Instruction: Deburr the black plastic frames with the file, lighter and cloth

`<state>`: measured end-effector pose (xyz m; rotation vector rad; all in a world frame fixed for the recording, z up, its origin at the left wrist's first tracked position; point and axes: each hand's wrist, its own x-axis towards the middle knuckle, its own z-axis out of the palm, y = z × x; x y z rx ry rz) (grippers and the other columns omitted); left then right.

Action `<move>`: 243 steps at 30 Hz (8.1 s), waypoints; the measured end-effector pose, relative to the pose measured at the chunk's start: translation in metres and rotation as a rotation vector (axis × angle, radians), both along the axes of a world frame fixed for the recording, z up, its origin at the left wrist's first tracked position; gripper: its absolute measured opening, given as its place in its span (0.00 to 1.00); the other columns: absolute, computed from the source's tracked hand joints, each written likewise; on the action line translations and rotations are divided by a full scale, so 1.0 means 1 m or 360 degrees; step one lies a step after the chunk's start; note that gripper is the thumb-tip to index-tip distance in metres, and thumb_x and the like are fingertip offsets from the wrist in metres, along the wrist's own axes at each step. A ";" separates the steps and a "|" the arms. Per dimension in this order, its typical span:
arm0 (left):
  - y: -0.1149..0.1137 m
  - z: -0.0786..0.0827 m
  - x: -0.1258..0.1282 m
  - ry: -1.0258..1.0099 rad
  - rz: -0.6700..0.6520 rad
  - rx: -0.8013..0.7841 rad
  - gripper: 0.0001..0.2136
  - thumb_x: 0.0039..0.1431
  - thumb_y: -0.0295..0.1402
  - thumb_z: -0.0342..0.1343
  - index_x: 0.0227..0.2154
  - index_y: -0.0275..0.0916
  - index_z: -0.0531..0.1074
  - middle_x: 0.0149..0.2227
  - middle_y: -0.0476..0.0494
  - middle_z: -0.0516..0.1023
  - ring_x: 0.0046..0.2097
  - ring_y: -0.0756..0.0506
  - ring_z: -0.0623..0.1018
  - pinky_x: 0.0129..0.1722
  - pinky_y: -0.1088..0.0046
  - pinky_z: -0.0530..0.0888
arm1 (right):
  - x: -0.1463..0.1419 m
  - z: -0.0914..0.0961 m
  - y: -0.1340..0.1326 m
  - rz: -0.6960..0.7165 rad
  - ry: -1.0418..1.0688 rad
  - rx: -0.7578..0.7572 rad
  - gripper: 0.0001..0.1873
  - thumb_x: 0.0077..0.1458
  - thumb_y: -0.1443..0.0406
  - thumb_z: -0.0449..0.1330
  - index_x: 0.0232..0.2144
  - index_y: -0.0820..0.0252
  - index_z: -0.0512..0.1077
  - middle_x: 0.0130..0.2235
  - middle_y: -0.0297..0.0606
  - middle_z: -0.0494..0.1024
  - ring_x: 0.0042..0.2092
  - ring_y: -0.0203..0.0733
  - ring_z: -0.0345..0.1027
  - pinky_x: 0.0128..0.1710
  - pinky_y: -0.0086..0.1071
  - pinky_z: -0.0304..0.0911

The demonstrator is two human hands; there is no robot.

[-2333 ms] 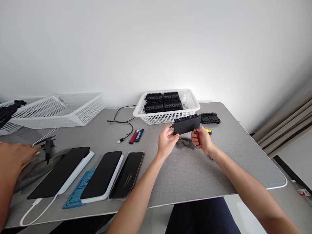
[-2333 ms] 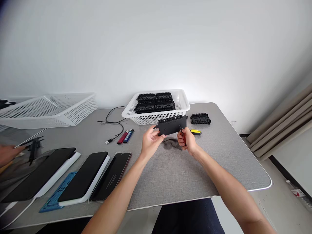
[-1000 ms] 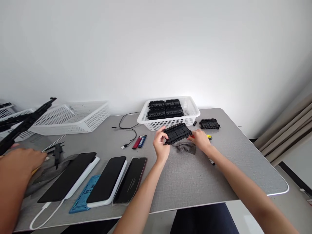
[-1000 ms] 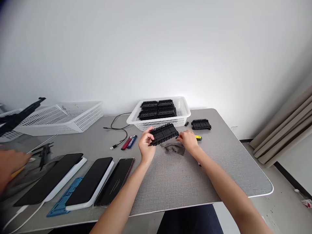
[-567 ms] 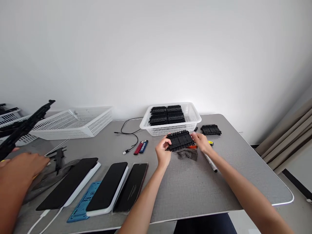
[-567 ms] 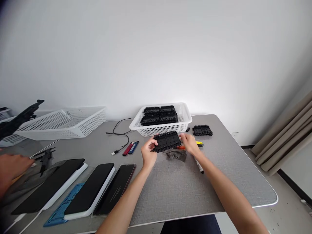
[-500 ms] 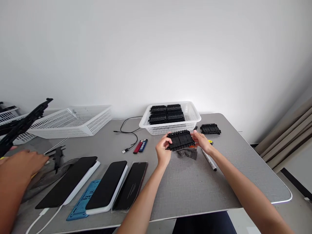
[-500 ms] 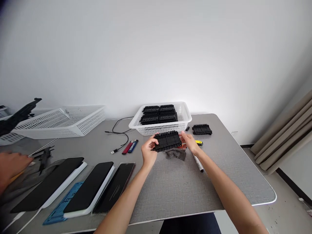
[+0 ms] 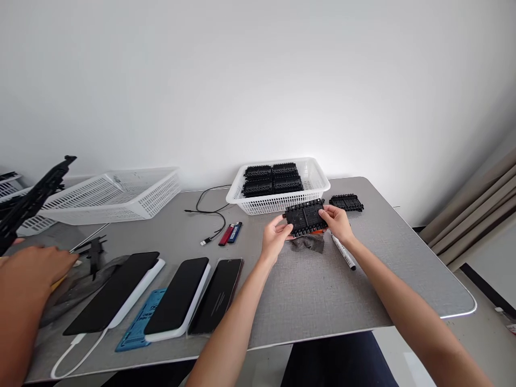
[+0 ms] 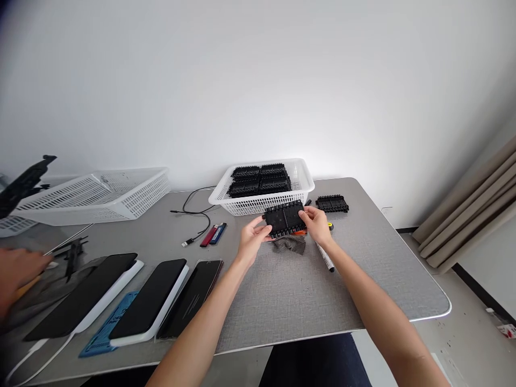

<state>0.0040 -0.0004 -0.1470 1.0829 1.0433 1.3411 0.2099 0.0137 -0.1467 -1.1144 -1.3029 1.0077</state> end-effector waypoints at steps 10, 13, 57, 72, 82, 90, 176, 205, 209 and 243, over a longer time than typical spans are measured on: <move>0.006 0.001 -0.004 -0.0144 0.0483 -0.0084 0.18 0.41 0.30 0.62 0.39 0.36 0.72 0.25 0.47 0.76 0.28 0.48 0.77 0.30 0.67 0.78 | 0.021 -0.017 0.004 -0.0174 -0.1937 0.0038 0.16 0.58 0.68 0.57 0.48 0.57 0.75 0.47 0.45 0.79 0.52 0.49 0.68 0.48 0.38 0.56; 0.004 0.001 -0.002 -0.0121 0.0467 -0.0065 0.18 0.40 0.31 0.62 0.39 0.36 0.72 0.25 0.48 0.76 0.27 0.48 0.76 0.29 0.68 0.78 | 0.022 -0.019 0.005 -0.0164 -0.2028 -0.0025 0.18 0.57 0.72 0.54 0.48 0.58 0.75 0.45 0.46 0.79 0.50 0.48 0.69 0.46 0.37 0.55; -0.007 0.008 0.004 0.0080 0.0403 0.0140 0.14 0.43 0.36 0.63 0.30 0.40 0.65 0.23 0.51 0.73 0.24 0.52 0.71 0.23 0.79 0.65 | 0.006 0.033 -0.030 -0.0424 -0.1698 0.0035 0.37 0.52 0.33 0.43 0.16 0.57 0.64 0.17 0.36 0.66 0.23 0.39 0.60 0.24 0.32 0.45; -0.008 0.010 0.003 0.0130 0.0422 0.0106 0.13 0.42 0.36 0.64 0.29 0.39 0.67 0.22 0.51 0.73 0.23 0.51 0.71 0.21 0.79 0.65 | 0.012 0.035 -0.029 -0.0492 -0.1733 0.0036 0.39 0.53 0.33 0.40 0.18 0.57 0.67 0.18 0.37 0.69 0.24 0.41 0.62 0.24 0.31 0.45; -0.009 0.011 0.003 0.0126 0.0425 0.0091 0.14 0.42 0.37 0.65 0.29 0.39 0.68 0.22 0.50 0.73 0.23 0.52 0.70 0.21 0.79 0.63 | 0.013 0.033 -0.029 -0.0520 -0.1690 0.0076 0.40 0.52 0.33 0.40 0.20 0.58 0.70 0.18 0.39 0.69 0.23 0.42 0.63 0.24 0.32 0.46; -0.010 0.013 0.003 0.0101 0.0407 0.0092 0.14 0.42 0.37 0.64 0.30 0.39 0.68 0.22 0.50 0.74 0.23 0.51 0.71 0.22 0.79 0.64 | 0.011 0.034 -0.029 -0.0504 -0.1734 0.0082 0.39 0.53 0.33 0.40 0.19 0.58 0.69 0.19 0.39 0.70 0.25 0.42 0.64 0.25 0.31 0.44; -0.019 0.007 0.019 0.0116 -0.0037 -0.0012 0.17 0.47 0.37 0.60 0.36 0.43 0.60 0.28 0.53 0.74 0.25 0.50 0.72 0.25 0.76 0.69 | -0.006 0.019 -0.024 -0.0028 -0.0104 -0.0165 0.23 0.43 0.47 0.65 0.24 0.59 0.66 0.19 0.26 0.62 0.21 0.31 0.52 0.21 0.29 0.51; -0.011 -0.004 0.011 0.0390 0.0291 0.0458 0.12 0.51 0.36 0.61 0.38 0.37 0.73 0.39 0.42 0.80 0.42 0.43 0.79 0.42 0.69 0.73 | -0.033 0.028 -0.051 0.0228 -0.0872 -0.0106 0.30 0.59 0.43 0.46 0.16 0.58 0.60 0.18 0.32 0.63 0.21 0.33 0.53 0.23 0.29 0.48; -0.011 -0.004 0.010 0.0338 0.0358 0.0399 0.13 0.50 0.35 0.61 0.39 0.37 0.73 0.38 0.41 0.80 0.40 0.43 0.79 0.41 0.69 0.73 | -0.031 0.029 -0.049 -0.0016 -0.1065 -0.0083 0.32 0.60 0.43 0.43 0.16 0.58 0.59 0.17 0.33 0.62 0.22 0.36 0.54 0.24 0.30 0.46; -0.014 -0.001 0.008 0.0427 0.0508 0.0545 0.13 0.51 0.38 0.61 0.37 0.37 0.72 0.36 0.43 0.79 0.37 0.44 0.78 0.39 0.70 0.73 | -0.032 0.039 -0.059 -0.0115 -0.1255 -0.0018 0.33 0.62 0.44 0.42 0.16 0.59 0.64 0.18 0.32 0.63 0.21 0.33 0.52 0.23 0.29 0.43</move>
